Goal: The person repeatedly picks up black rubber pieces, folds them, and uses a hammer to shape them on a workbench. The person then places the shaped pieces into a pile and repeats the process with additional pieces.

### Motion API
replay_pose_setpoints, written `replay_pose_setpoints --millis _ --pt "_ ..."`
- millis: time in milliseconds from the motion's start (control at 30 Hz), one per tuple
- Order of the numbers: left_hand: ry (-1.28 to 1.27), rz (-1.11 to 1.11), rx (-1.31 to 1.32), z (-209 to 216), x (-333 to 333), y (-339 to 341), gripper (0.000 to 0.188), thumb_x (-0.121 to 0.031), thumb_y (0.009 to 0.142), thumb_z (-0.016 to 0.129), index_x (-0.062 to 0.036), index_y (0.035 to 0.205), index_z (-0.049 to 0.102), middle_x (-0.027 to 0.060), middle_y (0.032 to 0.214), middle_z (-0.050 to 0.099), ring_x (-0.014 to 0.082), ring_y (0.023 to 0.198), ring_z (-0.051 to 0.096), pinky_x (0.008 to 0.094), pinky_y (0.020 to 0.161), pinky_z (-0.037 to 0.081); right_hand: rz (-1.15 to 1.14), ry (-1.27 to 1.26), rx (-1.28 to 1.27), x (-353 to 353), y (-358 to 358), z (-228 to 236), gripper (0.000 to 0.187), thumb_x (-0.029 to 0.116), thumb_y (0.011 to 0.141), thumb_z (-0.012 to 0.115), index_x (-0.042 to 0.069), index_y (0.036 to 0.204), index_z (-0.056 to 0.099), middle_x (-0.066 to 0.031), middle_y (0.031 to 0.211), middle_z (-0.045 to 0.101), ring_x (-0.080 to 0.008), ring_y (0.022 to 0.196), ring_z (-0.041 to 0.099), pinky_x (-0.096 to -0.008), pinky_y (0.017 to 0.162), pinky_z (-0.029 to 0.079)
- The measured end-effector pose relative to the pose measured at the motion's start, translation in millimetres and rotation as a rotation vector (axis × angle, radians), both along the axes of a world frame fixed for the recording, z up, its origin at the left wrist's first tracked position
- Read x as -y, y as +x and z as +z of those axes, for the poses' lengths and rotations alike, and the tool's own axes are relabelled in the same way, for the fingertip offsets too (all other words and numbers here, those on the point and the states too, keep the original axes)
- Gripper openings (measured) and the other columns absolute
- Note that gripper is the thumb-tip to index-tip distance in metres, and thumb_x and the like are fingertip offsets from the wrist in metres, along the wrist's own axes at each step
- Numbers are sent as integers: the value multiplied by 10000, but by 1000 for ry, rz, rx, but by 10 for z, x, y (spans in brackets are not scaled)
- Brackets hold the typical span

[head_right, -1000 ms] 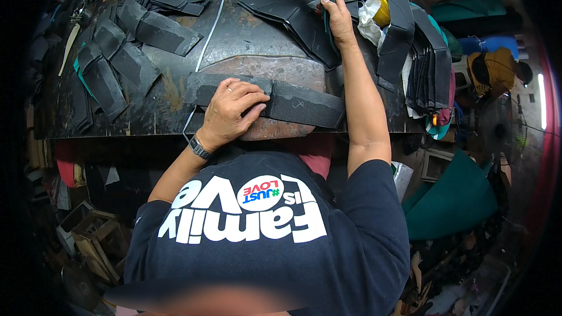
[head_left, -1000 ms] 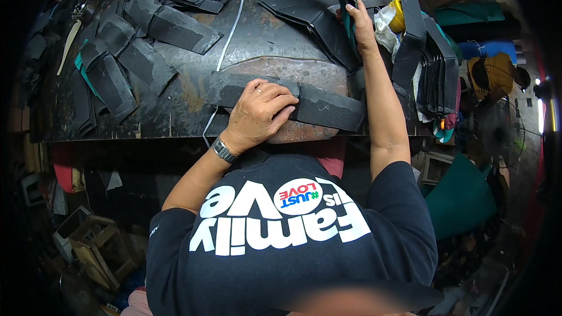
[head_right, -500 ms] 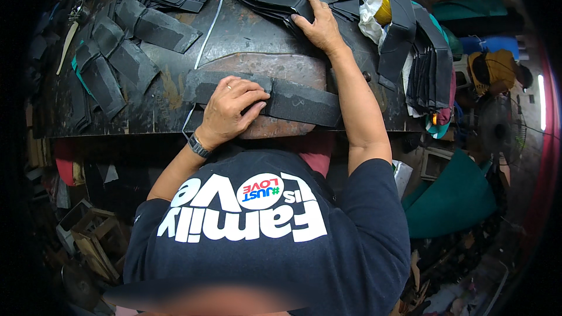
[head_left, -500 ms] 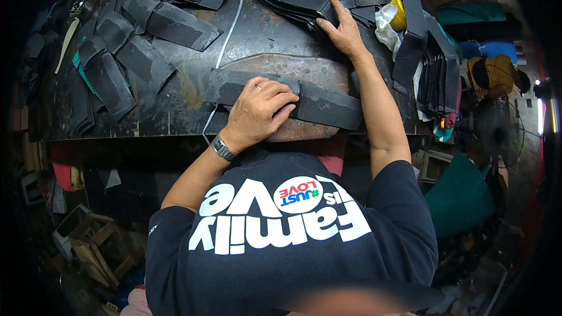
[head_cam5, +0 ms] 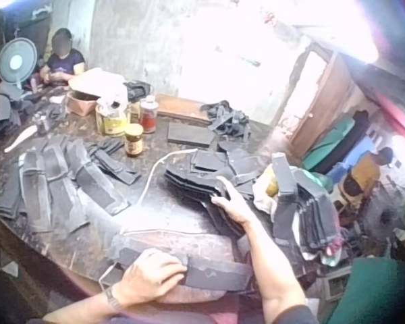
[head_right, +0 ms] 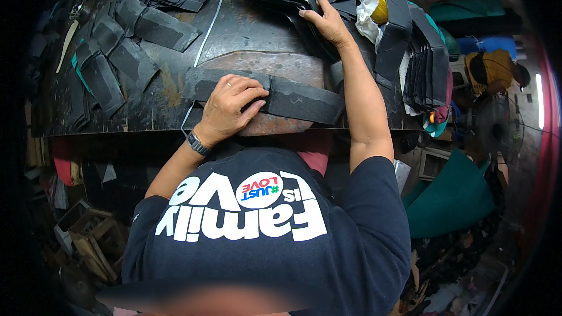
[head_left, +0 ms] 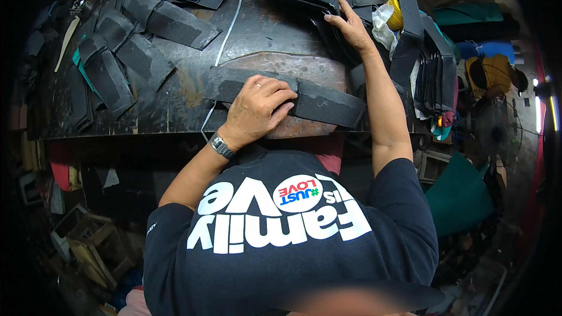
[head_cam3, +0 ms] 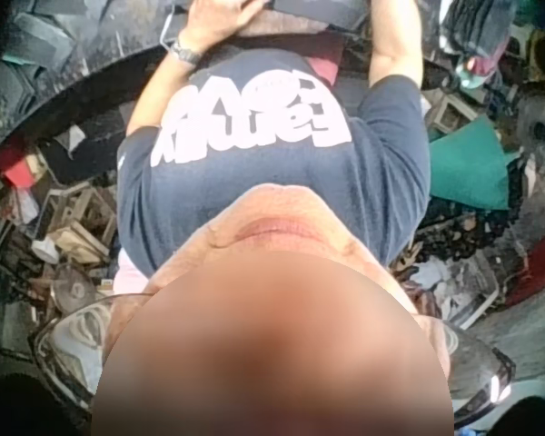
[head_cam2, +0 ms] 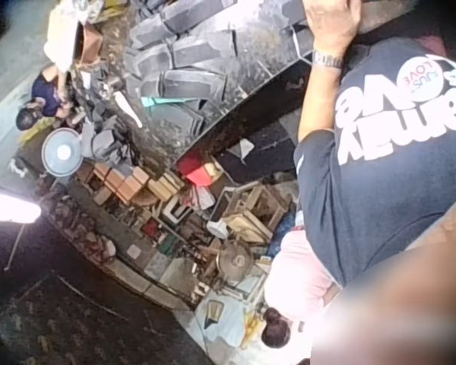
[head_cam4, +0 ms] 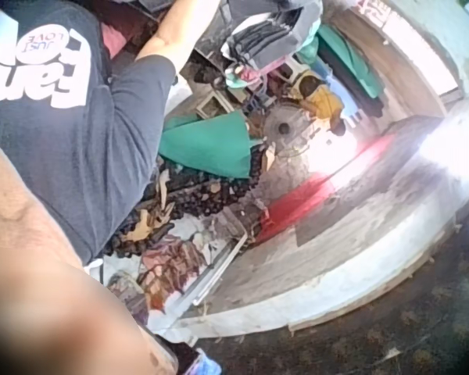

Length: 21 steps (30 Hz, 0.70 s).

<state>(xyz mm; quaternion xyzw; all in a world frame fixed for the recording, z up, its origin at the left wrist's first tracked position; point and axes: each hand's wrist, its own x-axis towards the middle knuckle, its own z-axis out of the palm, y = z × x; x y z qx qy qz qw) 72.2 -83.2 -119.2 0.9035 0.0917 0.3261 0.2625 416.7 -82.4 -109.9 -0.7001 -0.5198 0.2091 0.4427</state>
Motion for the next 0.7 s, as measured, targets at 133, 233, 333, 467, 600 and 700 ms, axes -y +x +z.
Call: replay_pose_setpoints --millis 133,233,333,467,600,700 --pt "45 -9 -59 16 6 -1 259 -150 849 754 -81 1095 716 78 1116 678 257 1102 623 427 1047 417 74 30 -199 46 12 59 681 253 887 711 131 1511 467 -121 1261 630 -192 1154 585 -304 1054 426" --pt "54 -21 -90 47 12 -1 278 -154 851 754 -79 1114 702 84 1138 663 261 1125 609 430 1050 409 78 43 -192 68 -25 84 680 259 894 718 128 1512 464 -109 1244 626 -173 1126 580 -298 1039 433" --pt "32 -35 -122 82 37 -4 285 -156 854 755 -72 1119 693 91 1154 652 271 1137 601 435 1044 410 45 24 88 76 -123 52 777 374 859 758 141 1531 444 -186 1344 598 -272 1238 573 -354 1081 425" --pt "37 -23 -162 119 83 -20 309 -155 858 757 -66 1145 685 102 1181 642 286 1157 592 439 1036 414 30 -2 721 158 -306 27 973 604 774 796 165 1556 417 -308 1471 490 -475 1370 467 -509 1160 367" --pt "28 -42 -178 136 90 -53 358 -175 853 763 -78 1185 670 102 1176 637 283 1154 591 433 1027 416 -87 319 788 485 -143 249 780 450 818 824 64 1438 552 -210 1403 595 -387 1302 555 -471 1105 424" --pt "-3 -59 -157 132 81 -72 385 -186 851 769 -88 1208 662 99 1169 635 278 1143 591 428 1014 421 -581 320 996 845 236 411 835 417 772 861 -9 1406 525 -217 1338 619 -403 1238 581 -465 1070 439"
